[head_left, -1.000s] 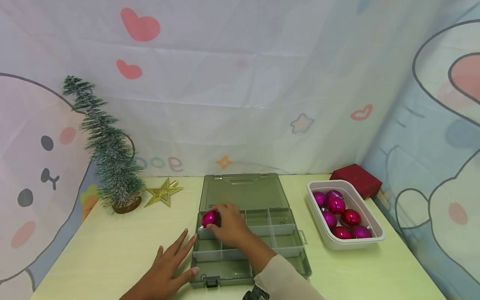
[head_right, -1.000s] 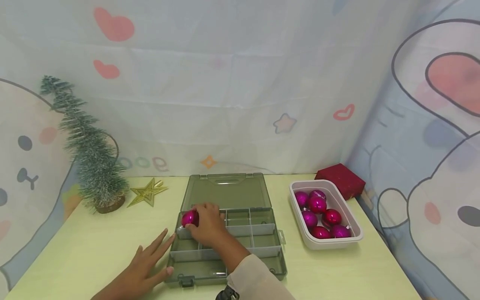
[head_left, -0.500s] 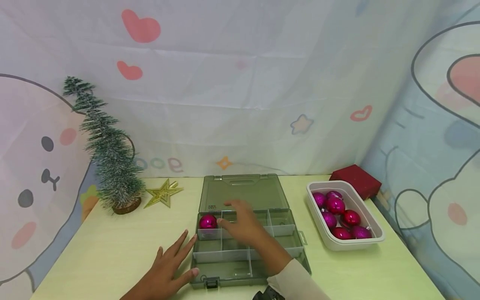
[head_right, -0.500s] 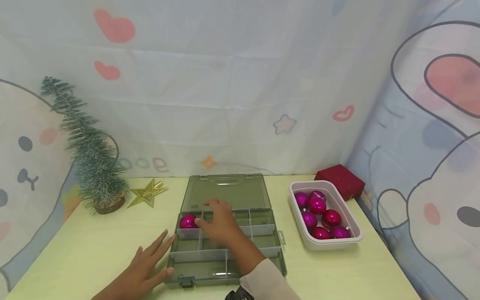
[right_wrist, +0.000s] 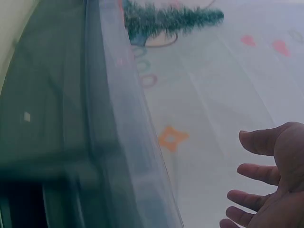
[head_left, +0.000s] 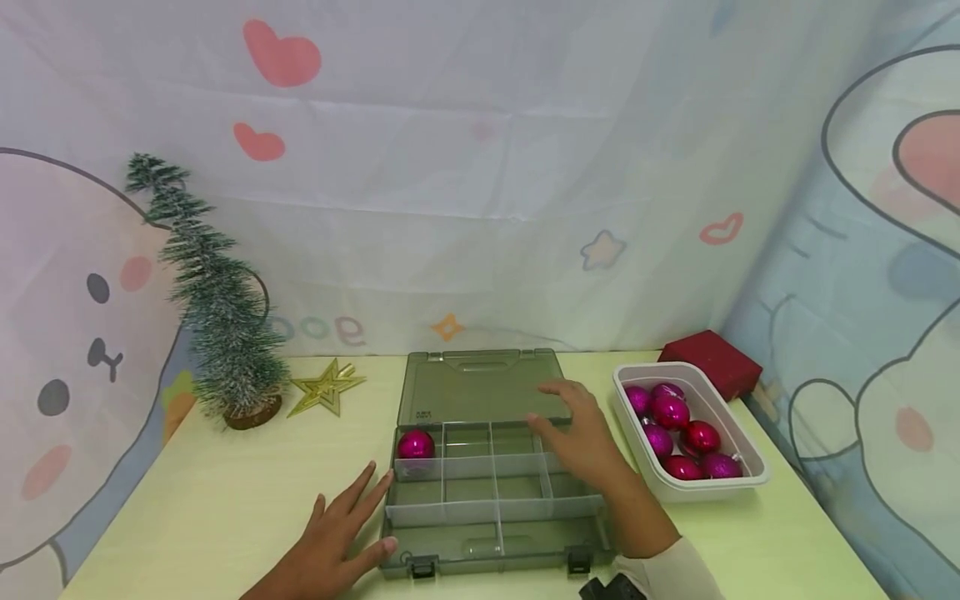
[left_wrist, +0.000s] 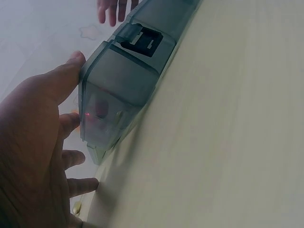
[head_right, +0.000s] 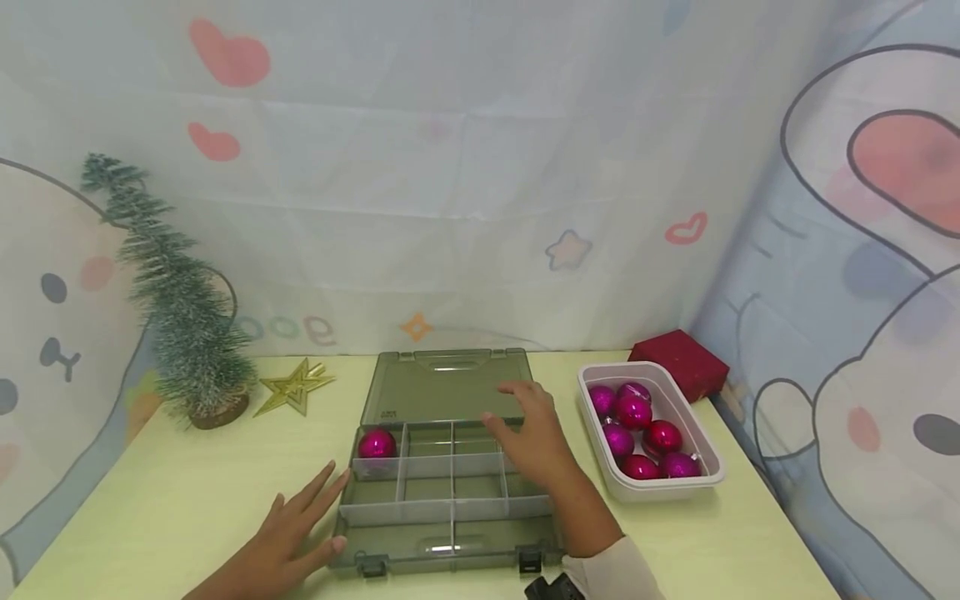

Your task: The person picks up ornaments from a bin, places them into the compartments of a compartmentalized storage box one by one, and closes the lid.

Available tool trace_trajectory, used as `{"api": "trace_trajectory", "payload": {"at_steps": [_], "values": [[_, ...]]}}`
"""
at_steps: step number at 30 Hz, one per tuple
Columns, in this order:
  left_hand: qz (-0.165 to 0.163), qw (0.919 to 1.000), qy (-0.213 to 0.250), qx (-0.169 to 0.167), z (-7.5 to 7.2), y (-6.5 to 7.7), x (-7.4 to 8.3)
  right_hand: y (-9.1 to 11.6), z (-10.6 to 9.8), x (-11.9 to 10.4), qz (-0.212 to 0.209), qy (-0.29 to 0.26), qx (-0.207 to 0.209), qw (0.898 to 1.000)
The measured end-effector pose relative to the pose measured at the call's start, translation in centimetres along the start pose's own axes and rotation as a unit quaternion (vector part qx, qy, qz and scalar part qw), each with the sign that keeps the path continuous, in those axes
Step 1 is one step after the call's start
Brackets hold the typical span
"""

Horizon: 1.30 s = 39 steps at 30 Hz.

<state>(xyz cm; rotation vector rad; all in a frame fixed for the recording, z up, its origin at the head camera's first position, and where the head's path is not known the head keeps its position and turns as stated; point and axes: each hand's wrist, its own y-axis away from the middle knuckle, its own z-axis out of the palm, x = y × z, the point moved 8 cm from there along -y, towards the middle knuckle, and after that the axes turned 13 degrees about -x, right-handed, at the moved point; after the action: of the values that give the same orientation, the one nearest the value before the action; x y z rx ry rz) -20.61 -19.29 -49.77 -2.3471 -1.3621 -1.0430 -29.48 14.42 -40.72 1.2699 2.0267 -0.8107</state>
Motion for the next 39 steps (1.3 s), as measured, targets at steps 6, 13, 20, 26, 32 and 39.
{"api": "trace_trajectory", "payload": {"at_steps": [6,13,20,26,32,39], "values": [[-0.016,0.9997,0.002,-0.018,0.1,-0.2,-0.6,1.4,-3.5,2.2,0.001,0.032,0.045,0.998],[-0.023,0.9995,0.003,-0.021,0.1,-0.3,-0.9,2.4,-6.6,4.6,0.026,0.061,0.075,0.995],[-0.012,0.9998,-0.008,-0.010,0.2,-0.3,-0.8,3.5,-9.3,6.6,0.012,0.113,0.123,0.986],[-0.016,0.9998,-0.003,-0.012,0.1,-0.2,-0.7,4.3,-10.9,9.5,0.119,0.115,0.107,0.980],[-0.019,0.9997,-0.005,-0.018,0.3,-0.3,-0.9,4.9,-12.5,11.5,0.154,0.145,0.095,0.973],[-0.027,0.9993,-0.003,-0.024,0.2,-0.2,-0.9,4.9,-12.7,13.0,0.185,0.154,0.068,0.968]]}}
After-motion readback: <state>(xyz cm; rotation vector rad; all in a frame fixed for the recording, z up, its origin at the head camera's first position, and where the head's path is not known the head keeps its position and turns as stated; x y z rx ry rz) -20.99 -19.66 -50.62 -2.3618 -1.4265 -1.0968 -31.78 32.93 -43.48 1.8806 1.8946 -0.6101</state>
